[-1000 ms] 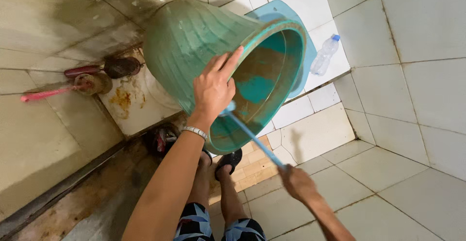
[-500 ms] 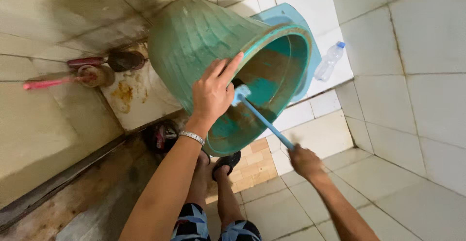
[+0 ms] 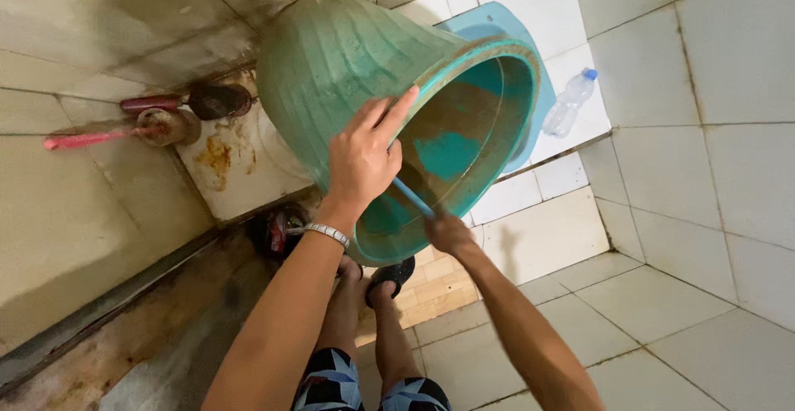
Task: The person scrubs the interior of a large green plastic container using a long-handled brush. They repeatedly move the brush along the inner walls and bottom while water runs from a nearby tap into the container.
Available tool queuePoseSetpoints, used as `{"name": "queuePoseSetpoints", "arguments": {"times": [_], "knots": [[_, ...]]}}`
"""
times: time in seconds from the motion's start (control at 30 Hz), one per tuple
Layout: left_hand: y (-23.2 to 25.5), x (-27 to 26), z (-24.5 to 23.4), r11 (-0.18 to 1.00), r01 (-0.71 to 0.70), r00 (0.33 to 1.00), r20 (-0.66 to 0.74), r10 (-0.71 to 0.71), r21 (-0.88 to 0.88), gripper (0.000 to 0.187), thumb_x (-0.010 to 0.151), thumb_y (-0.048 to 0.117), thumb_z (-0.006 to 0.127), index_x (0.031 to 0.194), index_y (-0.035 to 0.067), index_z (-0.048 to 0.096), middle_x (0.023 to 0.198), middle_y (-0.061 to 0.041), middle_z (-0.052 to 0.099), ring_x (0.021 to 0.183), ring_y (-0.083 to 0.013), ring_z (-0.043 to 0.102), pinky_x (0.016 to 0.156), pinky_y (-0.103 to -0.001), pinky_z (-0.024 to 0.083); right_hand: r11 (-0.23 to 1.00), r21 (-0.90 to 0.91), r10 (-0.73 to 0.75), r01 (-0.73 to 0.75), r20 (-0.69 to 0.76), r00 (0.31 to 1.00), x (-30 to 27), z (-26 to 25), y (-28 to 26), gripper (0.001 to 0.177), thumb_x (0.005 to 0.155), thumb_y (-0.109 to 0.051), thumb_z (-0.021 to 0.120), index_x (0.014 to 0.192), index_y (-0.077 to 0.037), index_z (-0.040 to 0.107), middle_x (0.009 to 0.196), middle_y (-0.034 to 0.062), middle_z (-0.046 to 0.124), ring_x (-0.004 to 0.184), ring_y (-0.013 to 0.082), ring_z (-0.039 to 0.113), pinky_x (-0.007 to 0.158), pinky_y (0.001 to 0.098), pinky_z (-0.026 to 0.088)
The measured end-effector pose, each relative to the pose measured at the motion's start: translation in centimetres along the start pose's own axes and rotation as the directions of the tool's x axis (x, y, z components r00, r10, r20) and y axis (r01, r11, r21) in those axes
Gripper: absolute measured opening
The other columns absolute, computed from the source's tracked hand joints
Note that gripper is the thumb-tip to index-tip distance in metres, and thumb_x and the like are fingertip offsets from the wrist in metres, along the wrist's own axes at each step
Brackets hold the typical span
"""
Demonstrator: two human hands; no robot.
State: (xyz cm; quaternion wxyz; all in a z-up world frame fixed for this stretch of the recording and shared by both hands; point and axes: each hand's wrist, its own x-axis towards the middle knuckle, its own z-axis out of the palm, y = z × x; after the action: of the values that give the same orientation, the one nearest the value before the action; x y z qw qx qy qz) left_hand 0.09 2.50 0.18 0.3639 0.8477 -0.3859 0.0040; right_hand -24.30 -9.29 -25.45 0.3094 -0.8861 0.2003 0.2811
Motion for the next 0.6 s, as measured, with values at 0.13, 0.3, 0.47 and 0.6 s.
{"name": "queuePoseSetpoints", "arguments": {"times": [0.13, 0.3, 0.47, 0.6], "knots": [[-0.4, 0.0, 0.5, 0.998, -0.044, 0.999, 0.002, 0.044, 0.035, 0.08, 0.081, -0.002, 0.068, 0.154, 0.025, 0.049, 0.129, -0.005, 0.065, 0.118, -0.0299, 0.066, 0.079, -0.044, 0.063, 0.89, -0.081, 0.456, -0.449, 0.1, 0.884, -9.0, -5.4, 7.4, 0.062, 0.097, -0.065, 0.048, 0.101, -0.009, 0.074, 0.1, 0.0202, 0.074, 0.096, 0.0385, 0.071, 0.087, 0.0515, 0.056], [-0.5, 0.1, 0.8, 0.999, 0.003, 0.998, 0.06, -0.006, 0.034, 0.081, 0.082, -0.004, 0.067, 0.154, 0.026, 0.048, 0.13, -0.001, 0.067, 0.119, -0.0285, 0.065, 0.075, -0.043, 0.063, 0.698, -0.365, 0.684, -0.617, 0.084, 0.725, -20.3, -13.3, 14.3, 0.066, 0.093, -0.073, 0.052, 0.103, -0.012, 0.077, 0.098, 0.013, 0.08, 0.093, 0.0306, 0.077, 0.085, 0.0468, 0.06], [-0.3, 0.2, 0.7, 0.999, -0.023, 0.999, 0.04, 0.022, 0.032, 0.082, 0.081, -0.002, 0.069, 0.155, 0.026, 0.047, 0.129, -0.002, 0.065, 0.12, -0.0294, 0.064, 0.078, -0.044, 0.064, 0.642, -0.454, 0.707, -0.618, 0.04, 0.706, -21.8, -15.3, 16.4, 0.043, 0.097, -0.052, 0.057, 0.107, -0.016, 0.077, 0.102, 0.0108, 0.077, 0.099, 0.0322, 0.076, 0.086, 0.0482, 0.062], [-0.2, 0.1, 0.7, 0.999, -0.004, 0.999, 0.048, 0.002, 0.041, 0.082, 0.081, -0.003, 0.07, 0.154, 0.027, 0.047, 0.13, -0.001, 0.066, 0.123, -0.0293, 0.064, 0.076, -0.045, 0.064, 0.768, -0.37, 0.597, -0.523, 0.115, 0.794, -15.2, -9.9, 15.4, 0.037, 0.098, -0.039, 0.056, 0.102, -0.008, 0.077, 0.1, 0.018, 0.078, 0.094, 0.036, 0.077, 0.085, 0.049, 0.061]]}}
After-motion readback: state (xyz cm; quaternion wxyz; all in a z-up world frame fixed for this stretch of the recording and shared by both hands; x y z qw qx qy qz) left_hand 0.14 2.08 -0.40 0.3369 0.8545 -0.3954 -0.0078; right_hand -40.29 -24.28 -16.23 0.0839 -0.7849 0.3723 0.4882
